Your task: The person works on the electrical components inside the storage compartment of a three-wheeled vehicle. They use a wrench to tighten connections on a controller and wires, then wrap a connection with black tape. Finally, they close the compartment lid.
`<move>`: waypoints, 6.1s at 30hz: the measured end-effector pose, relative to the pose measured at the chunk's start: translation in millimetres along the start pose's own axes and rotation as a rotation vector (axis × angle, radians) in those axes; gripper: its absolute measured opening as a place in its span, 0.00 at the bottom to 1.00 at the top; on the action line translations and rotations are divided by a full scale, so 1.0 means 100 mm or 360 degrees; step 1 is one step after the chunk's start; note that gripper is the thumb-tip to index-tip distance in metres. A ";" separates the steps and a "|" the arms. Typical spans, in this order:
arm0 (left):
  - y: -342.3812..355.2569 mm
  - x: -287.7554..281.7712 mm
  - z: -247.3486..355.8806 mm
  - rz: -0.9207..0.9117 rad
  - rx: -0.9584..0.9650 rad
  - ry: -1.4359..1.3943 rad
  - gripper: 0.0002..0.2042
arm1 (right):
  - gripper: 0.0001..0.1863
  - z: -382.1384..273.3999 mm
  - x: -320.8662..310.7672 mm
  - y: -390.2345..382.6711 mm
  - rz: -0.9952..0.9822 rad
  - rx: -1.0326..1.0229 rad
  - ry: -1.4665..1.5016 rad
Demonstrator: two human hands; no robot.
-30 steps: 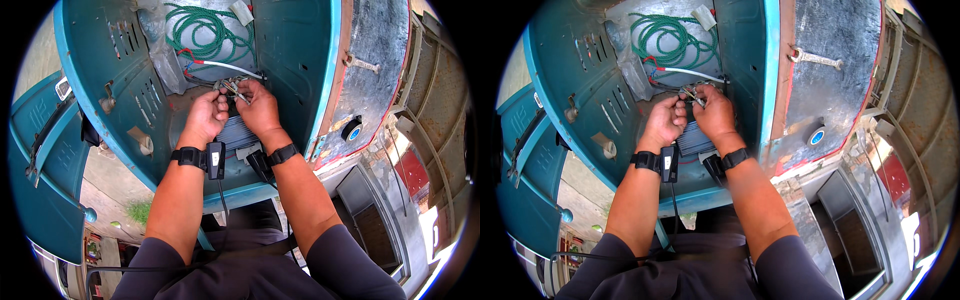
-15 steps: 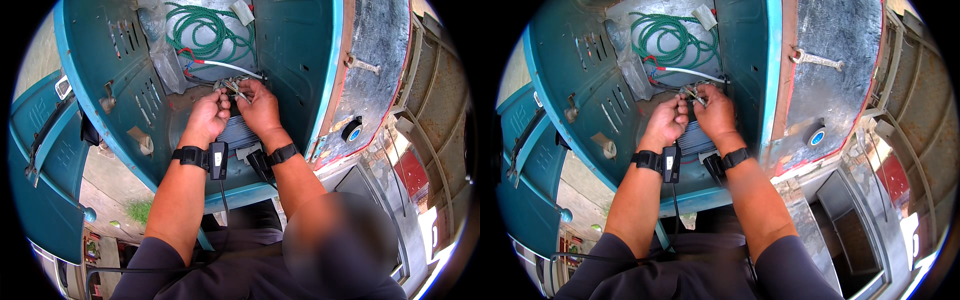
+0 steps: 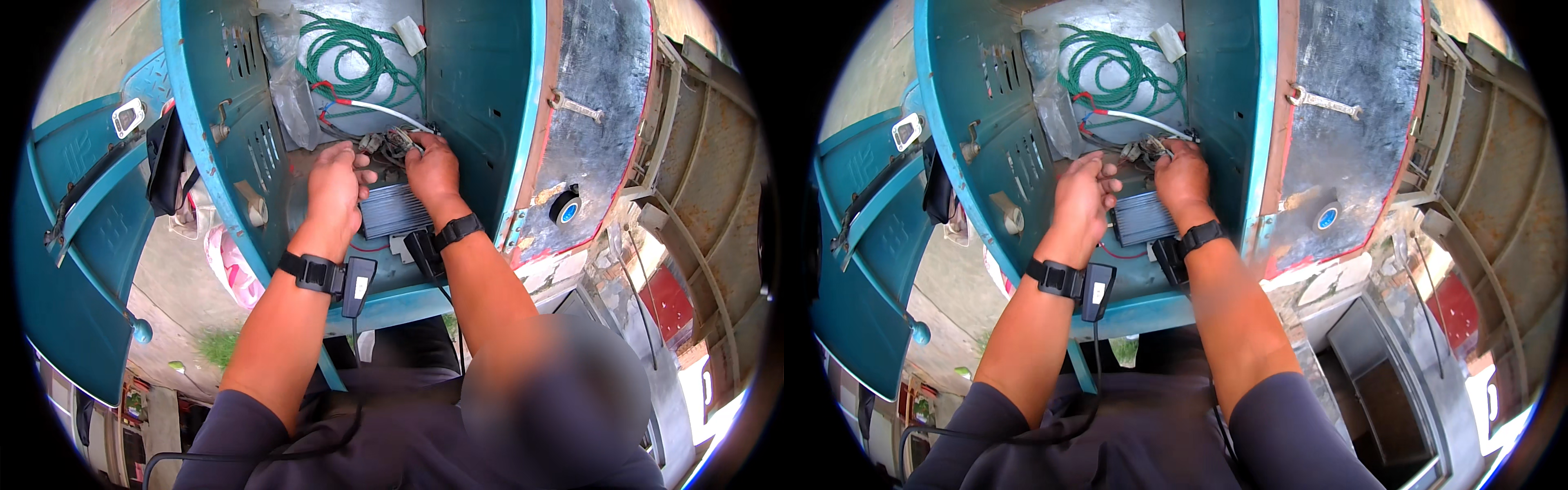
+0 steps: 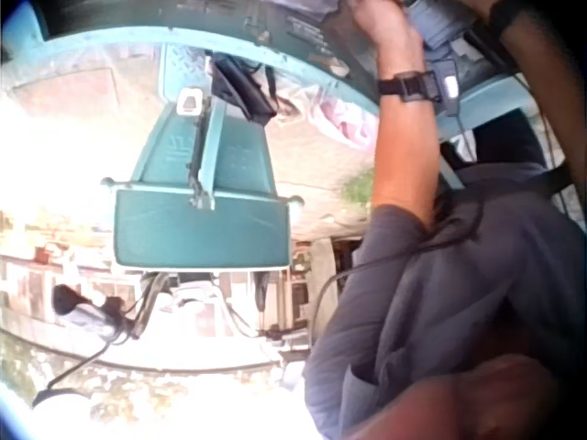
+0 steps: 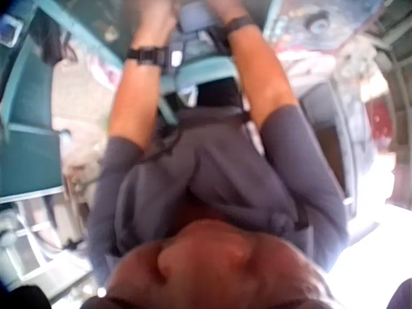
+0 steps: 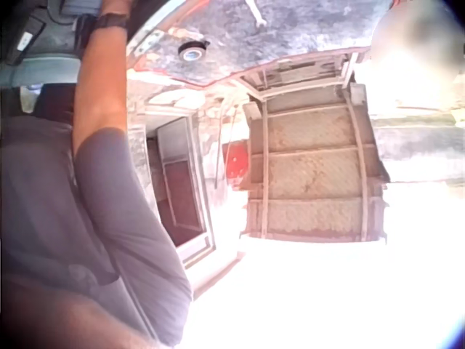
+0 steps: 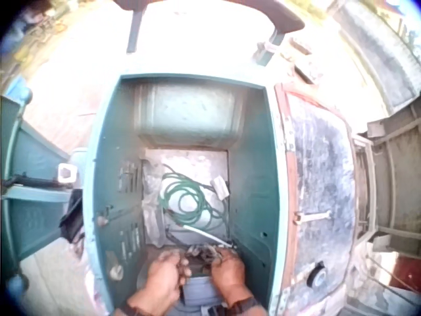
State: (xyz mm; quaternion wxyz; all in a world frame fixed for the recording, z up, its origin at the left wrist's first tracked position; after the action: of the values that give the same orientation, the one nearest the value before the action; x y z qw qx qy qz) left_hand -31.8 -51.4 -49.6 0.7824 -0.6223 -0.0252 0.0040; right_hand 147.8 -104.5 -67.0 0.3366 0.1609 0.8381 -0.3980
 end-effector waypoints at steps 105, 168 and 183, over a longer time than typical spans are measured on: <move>-1.47 -0.56 1.35 0.0439 0.2747 0.1409 0.16 | 0.11 -0.28 0.04 0.69 -0.0255 -0.0374 -0.0604; -1.50 -0.53 1.37 0.0449 0.2672 0.1435 0.17 | 0.17 0.58 0.14 0.29 -0.0232 0.0641 0.0647; -1.51 -0.52 1.37 0.0448 0.2659 0.1485 0.17 | 0.19 0.52 0.16 0.28 -0.0302 0.0524 0.0428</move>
State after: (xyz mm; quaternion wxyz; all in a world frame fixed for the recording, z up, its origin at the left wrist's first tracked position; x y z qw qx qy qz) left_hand -93.9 46.3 126.0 0.8962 0.1986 0.3738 -0.1331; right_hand 174.4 -127.4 -117.3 0.1520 0.1858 0.8105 -0.5342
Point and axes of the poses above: each hand's wrist, its own y-axis towards the middle knuckle, its own x-axis out of the palm, z = x × y, the point moved 7 cm from there along y, towards the middle knuckle, and after that the axes turned 4 degrees about y, right-handed, at the moved point
